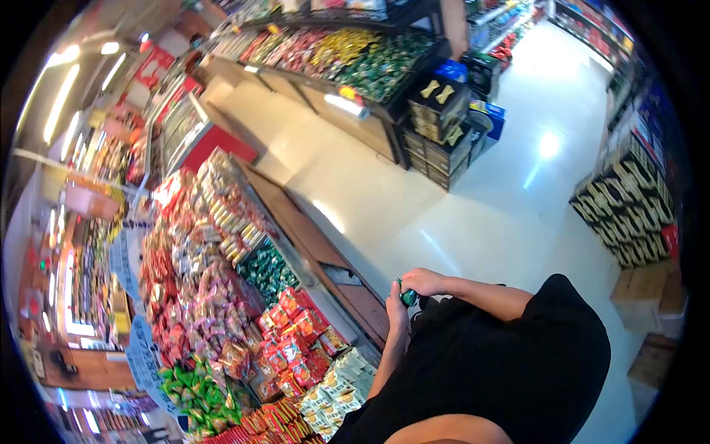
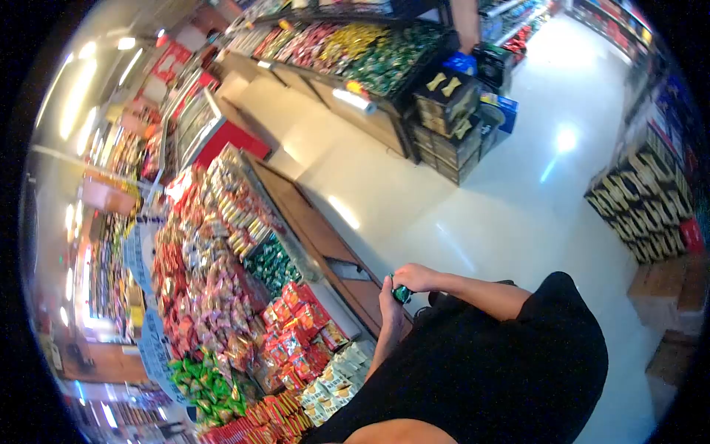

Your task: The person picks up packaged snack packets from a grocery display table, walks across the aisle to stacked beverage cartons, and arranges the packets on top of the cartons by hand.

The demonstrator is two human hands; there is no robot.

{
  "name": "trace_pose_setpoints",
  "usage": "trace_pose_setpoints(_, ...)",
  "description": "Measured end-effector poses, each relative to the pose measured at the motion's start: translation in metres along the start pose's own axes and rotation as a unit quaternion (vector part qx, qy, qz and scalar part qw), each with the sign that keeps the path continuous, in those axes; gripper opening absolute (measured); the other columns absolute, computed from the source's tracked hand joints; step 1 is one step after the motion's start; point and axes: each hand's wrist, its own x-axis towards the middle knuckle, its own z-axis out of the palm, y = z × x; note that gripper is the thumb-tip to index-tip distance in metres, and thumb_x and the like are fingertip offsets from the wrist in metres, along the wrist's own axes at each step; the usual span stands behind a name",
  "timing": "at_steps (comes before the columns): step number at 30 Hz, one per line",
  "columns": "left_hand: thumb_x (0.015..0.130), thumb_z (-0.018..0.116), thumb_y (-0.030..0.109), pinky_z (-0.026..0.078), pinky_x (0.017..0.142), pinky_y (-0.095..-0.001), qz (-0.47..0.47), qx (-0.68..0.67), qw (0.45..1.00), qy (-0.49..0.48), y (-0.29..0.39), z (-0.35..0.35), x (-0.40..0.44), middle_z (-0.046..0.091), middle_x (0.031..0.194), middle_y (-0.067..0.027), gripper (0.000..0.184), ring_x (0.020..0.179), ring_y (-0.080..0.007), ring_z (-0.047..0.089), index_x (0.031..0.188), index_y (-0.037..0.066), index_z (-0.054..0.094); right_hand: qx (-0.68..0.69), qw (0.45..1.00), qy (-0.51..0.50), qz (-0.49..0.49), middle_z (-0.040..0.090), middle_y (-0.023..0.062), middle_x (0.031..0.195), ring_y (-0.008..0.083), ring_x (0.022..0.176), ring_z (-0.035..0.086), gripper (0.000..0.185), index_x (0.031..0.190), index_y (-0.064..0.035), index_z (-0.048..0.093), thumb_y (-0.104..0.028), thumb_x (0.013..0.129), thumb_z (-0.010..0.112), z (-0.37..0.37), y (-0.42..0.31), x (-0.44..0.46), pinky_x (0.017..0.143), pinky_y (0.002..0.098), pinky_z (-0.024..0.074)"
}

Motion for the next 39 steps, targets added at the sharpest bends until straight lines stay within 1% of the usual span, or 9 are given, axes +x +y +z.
trace_pose_setpoints(6,0.096,0.046,0.036,0.042,0.066,-0.0244,0.035,0.052,0.983,-0.171,-0.037,0.11,-0.007,0.061,0.08,-0.002,0.041,0.073,-0.0081,0.053,0.089,0.0,0.063,0.106,0.987,0.119,-0.013,0.055,0.003,0.066,0.0109,0.061,0.05,0.023,0.073,-0.0013,0.06,-0.022,0.081,0.057,-0.076,0.036,-0.121,0.055,0.0276,0.0402)
trace_pose_setpoints(10,0.097,0.046,0.031,0.043,0.065,-0.0231,0.03,0.219,0.911,-0.348,-0.052,0.226,-0.06,0.06,0.078,-0.0015,0.037,0.071,-0.0072,0.053,0.09,0.0,0.062,0.096,0.973,0.205,-0.044,0.055,0.0053,0.062,0.0127,0.054,0.054,0.028,0.076,-0.0023,0.06,-0.028,0.085,0.053,-0.123,0.085,-0.246,0.049,0.0275,0.0419)
trace_pose_setpoints(13,0.098,0.045,0.03,0.043,0.064,-0.0226,0.047,0.266,0.862,-0.429,-0.107,0.299,-0.09,0.059,0.077,-0.0016,0.037,0.071,-0.0071,0.053,0.09,-0.001,0.062,0.24,0.932,0.272,0.021,0.055,0.0044,0.063,0.0119,0.053,0.053,0.031,0.079,-0.0033,0.06,-0.031,0.088,0.05,-0.14,0.131,-0.334,0.048,0.0262,0.0417)
trace_pose_setpoints(18,0.097,0.047,0.032,0.04,0.063,-0.0233,-0.028,0.302,0.822,-0.483,-0.201,0.385,-0.145,0.055,0.074,0.0005,0.039,0.07,-0.0065,0.046,0.087,-0.003,0.06,0.336,0.852,0.4,0.026,0.055,0.0029,0.067,0.0102,0.054,0.051,0.03,0.077,-0.005,0.057,-0.031,0.09,0.05,-0.144,0.173,-0.466,0.05,0.0247,0.0397)
trace_pose_setpoints(22,0.096,0.048,0.034,0.041,0.062,-0.0231,-0.1,0.32,0.823,-0.458,-0.243,0.434,-0.194,0.056,0.074,0.0007,0.039,0.07,-0.0061,0.048,0.085,-0.001,0.061,0.39,0.824,0.412,-0.004,0.053,0.0,0.071,0.0089,0.061,0.048,0.032,0.082,-0.0039,0.057,-0.032,0.094,0.051,-0.145,0.206,-0.534,0.058,0.0236,0.0396)
trace_pose_setpoints(26,0.096,0.049,0.035,0.042,0.059,-0.0243,-0.091,0.357,0.762,-0.533,-0.269,0.474,-0.217,0.057,0.071,0.0001,0.039,0.066,-0.007,0.05,0.084,0.0,0.061,0.355,0.798,0.485,-0.043,0.051,0.0003,0.069,0.0099,0.062,0.046,0.034,0.082,-0.003,0.055,-0.033,0.096,0.046,-0.14,0.246,-0.565,0.058,0.0252,0.0382)
trace_pose_setpoints(33,0.096,0.049,0.035,0.042,0.058,-0.0245,-0.066,0.471,0.603,-0.64,-0.345,0.583,-0.224,0.057,0.068,0.0001,0.039,0.065,-0.007,0.05,0.079,0.002,0.06,0.329,0.726,0.603,0.005,0.049,0.0029,0.067,0.0118,0.061,0.047,0.035,0.082,-0.0007,0.052,-0.031,0.097,0.043,-0.176,0.302,-0.63,0.058,0.0271,0.0401)
trace_pose_setpoints(36,0.096,0.049,0.036,0.041,0.056,-0.0247,-0.073,0.417,0.595,-0.684,-0.38,0.655,-0.249,0.055,0.067,0.0008,0.039,0.062,-0.0072,0.049,0.078,0.003,0.058,0.33,0.693,0.64,0.042,0.052,0.0043,0.069,0.0122,0.063,0.049,0.034,0.085,-0.0001,0.053,-0.031,0.096,0.045,-0.222,0.325,-0.686,0.058,0.0285,0.0422)
trace_pose_setpoints(39,0.096,0.048,0.036,0.04,0.055,-0.0244,-0.094,0.388,0.612,-0.683,-0.403,0.738,-0.288,0.053,0.066,0.0013,0.037,0.062,-0.007,0.049,0.078,0.004,0.056,0.302,0.646,0.701,0.002,0.054,0.0054,0.07,0.0125,0.062,0.051,0.033,0.088,-0.0001,0.054,-0.032,0.095,0.047,-0.274,0.33,-0.751,0.057,0.0296,0.0435)
